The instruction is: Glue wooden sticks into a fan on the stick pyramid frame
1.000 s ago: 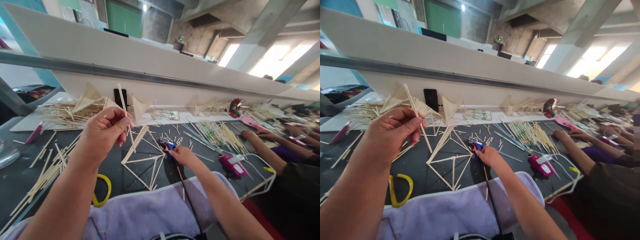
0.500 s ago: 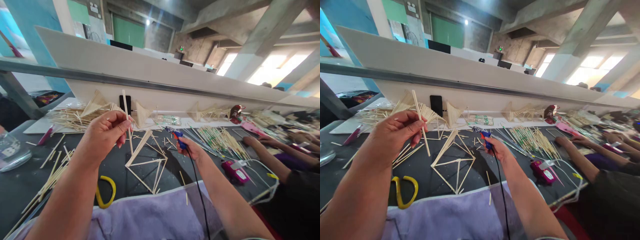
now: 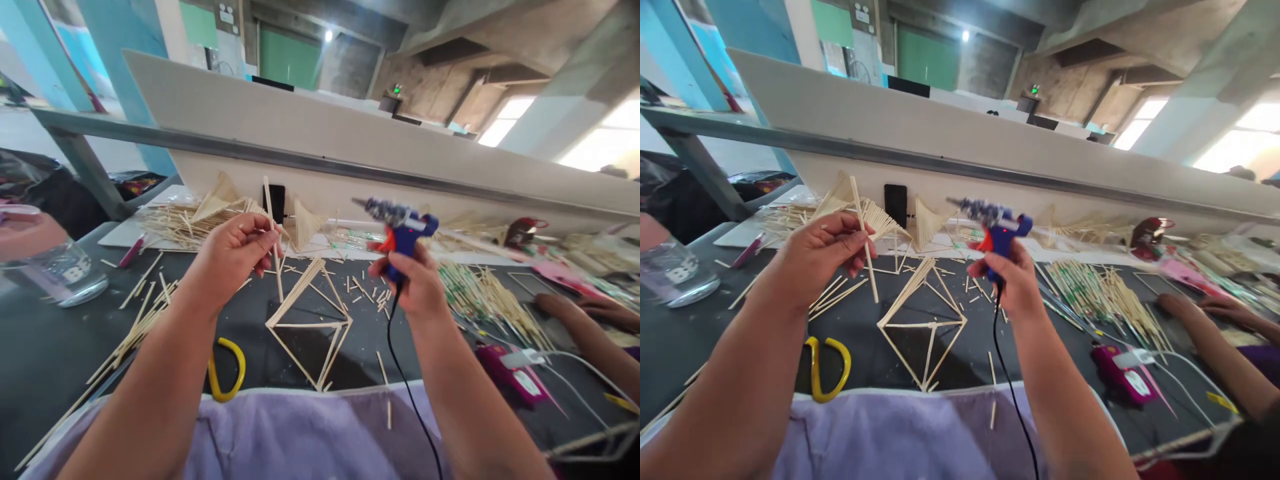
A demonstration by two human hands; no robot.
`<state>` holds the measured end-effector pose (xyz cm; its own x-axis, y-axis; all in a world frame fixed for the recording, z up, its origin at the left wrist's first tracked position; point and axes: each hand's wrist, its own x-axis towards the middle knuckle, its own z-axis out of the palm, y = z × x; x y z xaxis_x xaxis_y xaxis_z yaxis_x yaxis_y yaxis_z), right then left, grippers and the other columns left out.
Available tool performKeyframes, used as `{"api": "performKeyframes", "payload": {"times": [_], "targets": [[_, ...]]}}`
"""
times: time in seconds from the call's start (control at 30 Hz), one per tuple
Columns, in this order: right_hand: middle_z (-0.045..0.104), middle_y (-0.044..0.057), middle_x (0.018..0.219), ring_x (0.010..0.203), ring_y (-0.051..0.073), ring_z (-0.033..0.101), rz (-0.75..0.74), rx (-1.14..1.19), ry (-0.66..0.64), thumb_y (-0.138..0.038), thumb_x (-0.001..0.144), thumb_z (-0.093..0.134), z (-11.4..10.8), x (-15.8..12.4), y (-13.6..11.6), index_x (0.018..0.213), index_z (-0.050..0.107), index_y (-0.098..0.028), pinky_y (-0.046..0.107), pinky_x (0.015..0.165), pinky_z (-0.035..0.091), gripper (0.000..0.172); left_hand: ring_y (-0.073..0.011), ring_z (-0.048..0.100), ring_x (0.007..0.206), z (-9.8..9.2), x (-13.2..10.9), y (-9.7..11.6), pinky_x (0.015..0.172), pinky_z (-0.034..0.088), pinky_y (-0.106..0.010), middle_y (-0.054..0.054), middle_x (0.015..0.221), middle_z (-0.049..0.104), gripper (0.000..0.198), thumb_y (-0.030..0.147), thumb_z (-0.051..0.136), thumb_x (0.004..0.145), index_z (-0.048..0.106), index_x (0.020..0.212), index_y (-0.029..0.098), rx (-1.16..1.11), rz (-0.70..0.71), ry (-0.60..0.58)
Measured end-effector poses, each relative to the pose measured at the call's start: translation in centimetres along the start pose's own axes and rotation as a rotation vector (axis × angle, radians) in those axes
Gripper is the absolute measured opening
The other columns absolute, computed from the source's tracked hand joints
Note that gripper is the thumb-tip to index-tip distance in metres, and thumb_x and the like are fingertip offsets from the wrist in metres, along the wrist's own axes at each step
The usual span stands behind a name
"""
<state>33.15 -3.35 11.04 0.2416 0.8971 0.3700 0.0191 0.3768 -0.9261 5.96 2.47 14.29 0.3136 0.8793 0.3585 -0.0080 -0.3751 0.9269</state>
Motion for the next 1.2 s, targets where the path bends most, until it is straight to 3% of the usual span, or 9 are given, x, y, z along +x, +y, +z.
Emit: {"api": "performKeyframes", "payload": {"times": [0.1,0.27,0.37,0.7,0.93,1.2], "targets": [[0.066,0.007,0.099,0.065,0.016,0.064,0.143,0.078,-0.118,-0.025,0.069,0.067,0.4,-3.2,3.1,0.096,0.060,-0.021,0.029,0.056,0.050,0.028,-0.0094,0.056,0.050,0.0,0.4,-0.5,0.041,0.043,-0.017,-0.002,0.065,0.063,0.018,0.030,0.062,0.075,0.058,0.084,0.015,-0.043,-0.029,0.032],[0.062,0.002,0.062,0.050,0.011,0.051,0.287,0.079,-0.291,-0.026,0.067,0.071,0.2,-5.0,5.9,0.088,0.064,-0.016,0.026,0.052,0.043,0.025,-0.0116,0.058,0.049,-0.1,0.7,-1.3,0.040,0.046,-0.019,-0.002,0.064,0.063,0.017,0.031,0.060,0.077,0.055,0.086,0.017,-0.077,-0.104,0.021],[0.057,0.000,0.056,0.051,0.011,0.048,0.300,0.084,-0.294,-0.029,0.067,0.072,0.1,-5.3,5.7,0.093,0.065,-0.016,0.026,0.051,0.041,0.030,-0.0119,0.060,0.051,-0.1,0.9,-1.7,0.042,0.048,-0.020,-0.002,0.067,0.064,0.017,0.031,0.058,0.078,0.053,0.088,0.017,-0.092,-0.126,-0.004],[0.064,0.005,0.073,0.046,0.007,0.045,0.369,-0.063,-0.313,-0.040,0.067,0.071,0.4,-6.3,3.2,0.080,0.066,-0.015,0.023,0.043,0.039,0.028,-0.0128,0.062,0.058,0.9,0.8,-1.5,0.050,0.053,-0.023,-0.002,0.070,0.064,0.018,0.030,0.058,0.078,0.052,0.089,0.017,-0.186,-0.159,-0.020],[0.062,0.004,0.071,0.049,0.008,0.047,0.323,-0.132,-0.363,-0.047,0.071,0.066,0.0,-6.5,3.8,0.080,0.065,-0.016,0.022,0.046,0.040,0.033,-0.0114,0.061,0.057,2.0,0.7,-1.7,0.051,0.052,-0.022,-0.001,0.071,0.065,0.017,0.031,0.058,0.079,0.050,0.088,0.018,-0.260,-0.121,0.003],[0.056,0.001,0.058,0.049,0.012,0.048,0.278,-0.288,-0.292,-0.049,0.071,0.065,-0.2,-6.7,4.6,0.075,0.064,-0.018,0.024,0.045,0.041,0.031,-0.0125,0.062,0.061,2.2,0.5,-1.5,0.054,0.053,-0.024,-0.001,0.073,0.065,0.017,0.032,0.056,0.081,0.050,0.089,0.018,-0.241,-0.104,0.018]]}}
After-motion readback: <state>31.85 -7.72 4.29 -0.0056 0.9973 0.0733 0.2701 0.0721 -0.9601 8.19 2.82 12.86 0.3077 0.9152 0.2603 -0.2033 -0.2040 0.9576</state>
